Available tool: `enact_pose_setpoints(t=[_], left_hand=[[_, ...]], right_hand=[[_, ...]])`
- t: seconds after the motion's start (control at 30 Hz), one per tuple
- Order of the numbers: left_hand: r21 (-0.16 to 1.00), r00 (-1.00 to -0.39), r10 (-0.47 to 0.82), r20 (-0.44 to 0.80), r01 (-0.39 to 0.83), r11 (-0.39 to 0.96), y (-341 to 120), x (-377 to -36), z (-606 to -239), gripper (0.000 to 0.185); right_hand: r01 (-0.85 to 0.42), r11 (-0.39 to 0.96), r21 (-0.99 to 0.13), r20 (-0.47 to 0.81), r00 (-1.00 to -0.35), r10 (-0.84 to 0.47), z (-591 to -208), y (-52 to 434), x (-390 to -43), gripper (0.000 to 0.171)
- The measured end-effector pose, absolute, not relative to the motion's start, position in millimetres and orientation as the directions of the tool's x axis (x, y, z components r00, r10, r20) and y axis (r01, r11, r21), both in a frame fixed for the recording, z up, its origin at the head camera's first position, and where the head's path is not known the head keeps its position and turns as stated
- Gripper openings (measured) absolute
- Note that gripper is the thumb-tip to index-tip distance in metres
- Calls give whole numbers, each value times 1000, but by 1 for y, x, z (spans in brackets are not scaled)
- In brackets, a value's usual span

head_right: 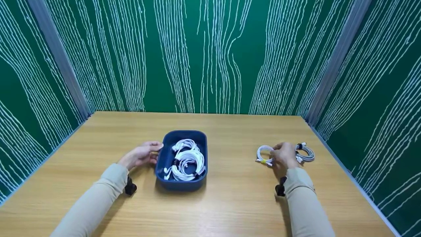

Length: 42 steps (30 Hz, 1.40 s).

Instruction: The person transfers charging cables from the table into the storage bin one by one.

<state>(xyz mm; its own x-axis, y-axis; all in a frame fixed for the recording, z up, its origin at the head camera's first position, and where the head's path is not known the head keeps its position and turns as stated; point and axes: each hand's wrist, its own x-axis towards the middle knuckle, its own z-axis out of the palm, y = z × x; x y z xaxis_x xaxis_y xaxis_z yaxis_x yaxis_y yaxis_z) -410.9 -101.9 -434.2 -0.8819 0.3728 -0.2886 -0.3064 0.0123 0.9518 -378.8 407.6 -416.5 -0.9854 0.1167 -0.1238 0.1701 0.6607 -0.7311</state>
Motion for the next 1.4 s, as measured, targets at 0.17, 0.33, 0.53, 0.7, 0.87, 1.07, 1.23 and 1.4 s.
enact_pose_setpoints(t=[0.17, 0.33, 0.53, 0.7, 0.87, 1.07, 1.23, 1.4], left_hand=[[949, -878, 376, -294, -315, 7, -102, -411, -432, 15], [949, -878, 380, -293, -314, 7, -101, -410, -431, 16], [951, -880, 380, -286, -308, 4, -101, -410, -433, 15], [953, -880, 385, -278, -301, -1, -101, -410, -435, 11], [953, -881, 381, -280, -304, -3, -102, -409, -434, 9], [952, -883, 374, -285, -308, -1, -101, -409, -434, 9], [949, -882, 369, -291, -314, -2, -101, -408, -434, 9], [950, -883, 369, -289, -313, -7, -101, -408, -432, 11]], right_hand=[[163, 665, -729, -134, -986, 96, -412, 405, -378, 38], [145, 663, -734, -123, -989, 80, -409, 402, -379, 36], [76, 690, -720, -38, -997, 69, -408, 397, -384, 32], [43, 700, -713, -2, -998, 59, -407, 393, -386, 32], [51, 691, -721, -33, -999, 39, -405, 387, -387, 34], [54, 664, -746, -63, -998, 10, -402, 382, -387, 35], [43, 618, -785, -66, -998, -14, -399, 376, -388, 37], [44, 601, -798, -70, -997, -20, -396, 371, -391, 38]])
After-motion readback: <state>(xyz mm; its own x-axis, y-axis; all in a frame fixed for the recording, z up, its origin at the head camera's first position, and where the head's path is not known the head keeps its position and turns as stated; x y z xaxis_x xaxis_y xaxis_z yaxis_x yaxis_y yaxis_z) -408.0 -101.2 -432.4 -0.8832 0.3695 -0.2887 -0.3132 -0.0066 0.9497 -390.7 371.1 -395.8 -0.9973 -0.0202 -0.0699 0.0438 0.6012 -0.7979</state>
